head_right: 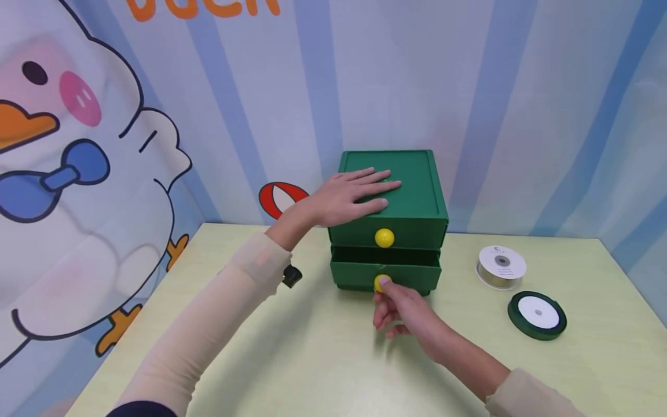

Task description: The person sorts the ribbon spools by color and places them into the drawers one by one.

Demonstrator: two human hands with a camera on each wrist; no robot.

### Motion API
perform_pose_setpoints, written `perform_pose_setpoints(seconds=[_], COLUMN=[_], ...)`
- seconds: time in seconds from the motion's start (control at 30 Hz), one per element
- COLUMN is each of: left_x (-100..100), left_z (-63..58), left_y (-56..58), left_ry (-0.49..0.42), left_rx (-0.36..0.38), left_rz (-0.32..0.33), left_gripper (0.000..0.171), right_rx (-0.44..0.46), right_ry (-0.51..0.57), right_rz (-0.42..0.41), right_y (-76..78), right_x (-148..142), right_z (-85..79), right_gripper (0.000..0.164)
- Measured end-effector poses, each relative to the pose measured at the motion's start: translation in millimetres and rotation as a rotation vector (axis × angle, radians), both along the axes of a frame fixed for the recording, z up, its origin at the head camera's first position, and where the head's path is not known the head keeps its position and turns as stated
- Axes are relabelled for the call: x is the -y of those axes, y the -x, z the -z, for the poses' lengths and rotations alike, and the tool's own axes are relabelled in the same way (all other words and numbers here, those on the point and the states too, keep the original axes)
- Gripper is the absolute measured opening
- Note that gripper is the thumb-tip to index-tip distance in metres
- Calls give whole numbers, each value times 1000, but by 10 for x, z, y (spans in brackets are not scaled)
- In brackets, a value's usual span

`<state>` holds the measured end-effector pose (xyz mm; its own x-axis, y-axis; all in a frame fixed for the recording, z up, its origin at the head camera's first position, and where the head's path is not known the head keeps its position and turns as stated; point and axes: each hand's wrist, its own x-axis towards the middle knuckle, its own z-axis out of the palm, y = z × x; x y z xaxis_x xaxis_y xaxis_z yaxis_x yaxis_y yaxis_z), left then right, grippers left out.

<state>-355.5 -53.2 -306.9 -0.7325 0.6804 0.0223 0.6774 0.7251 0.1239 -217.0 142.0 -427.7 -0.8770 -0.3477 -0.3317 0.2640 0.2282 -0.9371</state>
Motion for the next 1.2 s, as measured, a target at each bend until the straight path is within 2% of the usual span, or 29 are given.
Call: perform_pose_setpoints(seconds=[0.53,1.2], left_x=[0,-3], left_z=[-16,-24], left_y=[-13,12], left_ry=[3,20], left_rx=[19,17], left_rz=[7,7], left_gripper=[60,60], right_rx=[71,132], right_ry=[1,40], right_rz=[18,-6], right_y=[-244,-419], right_x=[10,-11], right_z=[9,66], right_gripper=[60,52])
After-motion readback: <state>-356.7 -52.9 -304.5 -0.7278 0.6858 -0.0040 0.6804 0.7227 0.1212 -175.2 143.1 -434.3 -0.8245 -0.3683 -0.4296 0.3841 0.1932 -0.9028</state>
